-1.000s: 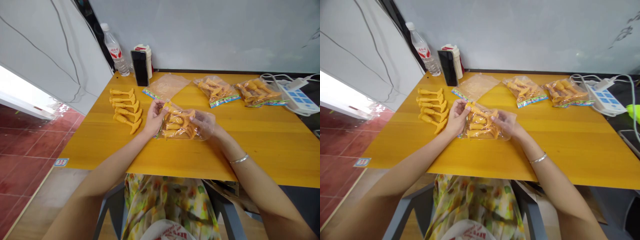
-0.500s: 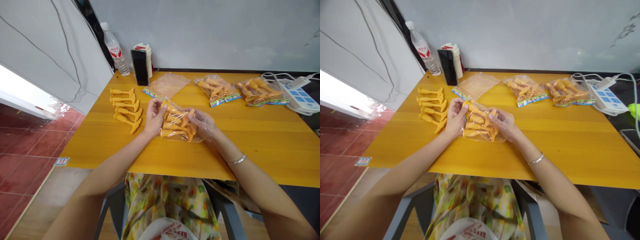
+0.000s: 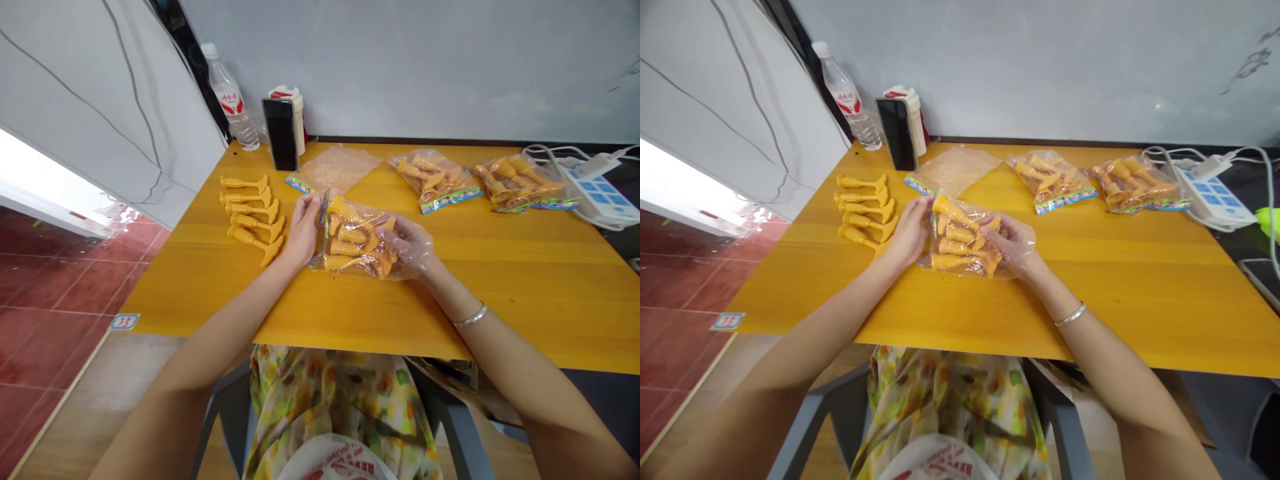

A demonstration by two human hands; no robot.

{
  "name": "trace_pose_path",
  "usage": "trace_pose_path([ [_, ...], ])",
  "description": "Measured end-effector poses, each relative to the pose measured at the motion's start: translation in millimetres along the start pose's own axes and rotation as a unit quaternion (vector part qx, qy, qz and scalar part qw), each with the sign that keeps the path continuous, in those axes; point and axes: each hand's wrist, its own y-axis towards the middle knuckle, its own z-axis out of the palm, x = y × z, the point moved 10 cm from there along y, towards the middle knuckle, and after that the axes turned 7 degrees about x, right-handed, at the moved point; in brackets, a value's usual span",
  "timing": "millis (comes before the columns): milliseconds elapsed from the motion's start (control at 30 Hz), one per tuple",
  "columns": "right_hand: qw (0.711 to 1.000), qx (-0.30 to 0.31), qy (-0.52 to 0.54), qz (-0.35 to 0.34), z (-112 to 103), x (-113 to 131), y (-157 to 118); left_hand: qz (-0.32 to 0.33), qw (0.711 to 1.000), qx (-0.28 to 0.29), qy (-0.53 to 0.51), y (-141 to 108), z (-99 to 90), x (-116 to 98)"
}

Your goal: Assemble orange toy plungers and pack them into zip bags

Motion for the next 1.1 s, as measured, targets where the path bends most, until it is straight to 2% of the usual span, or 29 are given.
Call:
trace_pose_path([
  [100,0.999,-0.019,0.026,0.009,-10,-2,1,-0.131,0.991,0.026,0.02,-2,3.0,24],
  [167,0.999,-0.035,0.034,0.011,-17,-4,2,-0.157,0.985,0.053,0.048,-5,7.8,27],
  [233,0.998,-0.038,0.042,0.017,-21,-8,4,-0.128,0.988,0.049,0.074,-4,7.2,19],
  [367,0.998,-0.032,0.052,0.006,-25,-7,8,-0.039,0.991,-0.01,0.124,-1,-3.7,2],
  [500,0.993,-0.029,0.107,0.031,-21,-8,7,0.056,0.978,-0.049,0.195,-2,-9.1,-16],
  [567,0.991,-0.032,0.121,0.043,-18,-7,6,0.079,0.973,-0.058,0.207,-2,-10.5,-22],
  [767,0.983,-0.042,0.159,0.08,-15,-10,3,0.059,0.978,-0.046,0.192,2,-9.3,-25],
  [1000,0.977,-0.052,0.12,0.167,-43,-26,-1,-0.01,0.98,0.003,0.2,-2,8.0,3],
  [1100,0.975,-0.046,0.12,0.182,-47,-28,-1,-0.019,0.981,0.011,0.192,-3,10.2,5],
])
